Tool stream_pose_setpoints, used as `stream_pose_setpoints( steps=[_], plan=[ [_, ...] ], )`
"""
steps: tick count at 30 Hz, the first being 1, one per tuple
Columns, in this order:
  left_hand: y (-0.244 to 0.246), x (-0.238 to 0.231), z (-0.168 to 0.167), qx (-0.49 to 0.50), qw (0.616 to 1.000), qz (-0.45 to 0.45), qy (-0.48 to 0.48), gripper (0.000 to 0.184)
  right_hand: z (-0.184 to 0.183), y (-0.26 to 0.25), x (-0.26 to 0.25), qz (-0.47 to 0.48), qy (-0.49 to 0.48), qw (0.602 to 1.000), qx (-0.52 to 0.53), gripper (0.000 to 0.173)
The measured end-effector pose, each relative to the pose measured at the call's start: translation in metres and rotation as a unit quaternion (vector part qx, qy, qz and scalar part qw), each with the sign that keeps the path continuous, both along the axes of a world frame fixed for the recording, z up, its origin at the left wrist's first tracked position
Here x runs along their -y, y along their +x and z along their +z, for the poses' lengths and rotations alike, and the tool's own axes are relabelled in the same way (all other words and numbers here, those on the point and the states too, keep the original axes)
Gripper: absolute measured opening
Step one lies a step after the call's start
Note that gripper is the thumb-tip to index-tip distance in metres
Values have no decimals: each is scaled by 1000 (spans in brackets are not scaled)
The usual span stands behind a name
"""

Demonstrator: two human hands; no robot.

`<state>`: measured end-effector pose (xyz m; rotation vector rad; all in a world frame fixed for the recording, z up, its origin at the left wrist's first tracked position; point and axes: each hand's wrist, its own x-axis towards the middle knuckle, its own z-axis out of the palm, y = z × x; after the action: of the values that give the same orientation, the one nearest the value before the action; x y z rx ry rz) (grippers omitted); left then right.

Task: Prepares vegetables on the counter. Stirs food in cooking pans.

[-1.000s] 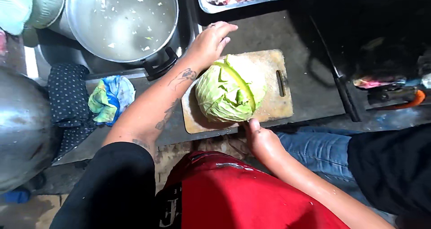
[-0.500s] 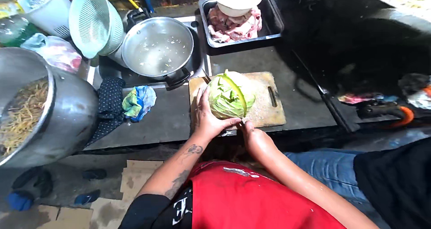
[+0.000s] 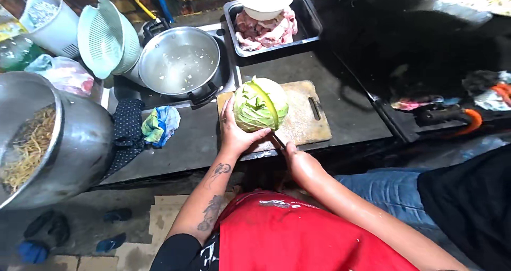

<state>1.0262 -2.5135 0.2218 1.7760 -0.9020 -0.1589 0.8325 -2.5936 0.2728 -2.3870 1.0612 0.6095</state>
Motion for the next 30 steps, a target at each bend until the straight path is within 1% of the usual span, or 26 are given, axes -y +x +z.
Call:
stream_pose_setpoints(
  steps=[4,6,8,11,14,16,18,20,22,24,26,27,28,30],
  plan=[
    [10,-3,-1,-6,999,-32,-32,131,-4,-45,-8,-26,25,999,6,37],
    [11,-9,3,-4,999,-35,-8,132,-4,-55,-6,-23,27,999,30,36],
    [4,-14,10,1,1000,-14,16,133,-7,-57,0,-17,21,997,66,37],
    [-18,-8,22,24,999,31,-5,131,-14,-57,4,-13,2,993,119,37],
    [-35,4,31,71,993,79,60,138,-15,-56,3,-21,-13,989,147,38],
    [-33,8,32,69,991,96,61,137,-13,-57,6,-38,-37,983,173,38],
    [-25,6,34,14,994,94,62,139,-11,-60,14,-55,-77,971,217,36],
    [-18,-1,35,-83,992,71,57,136,-7,-63,24,-59,-94,966,233,33],
    [-14,-9,35,-158,986,39,36,124,-6,-64,29,-51,-99,966,231,32],
    [-8,-14,36,-224,974,19,0,111,-5,-63,26,-44,-81,970,223,33],
    [-3,-16,44,-278,959,27,-38,97,-5,-61,22,-30,-61,973,220,35],
    [-1,-16,48,-281,958,41,-40,94,-6,-59,20,-23,-50,976,212,37],
    [1,-16,50,-266,963,43,-31,96,-6,-58,19,-16,-39,979,199,38],
    [4,-16,52,-210,978,12,-2,104,-7,-54,18,-12,-21,985,168,39]
  ],
)
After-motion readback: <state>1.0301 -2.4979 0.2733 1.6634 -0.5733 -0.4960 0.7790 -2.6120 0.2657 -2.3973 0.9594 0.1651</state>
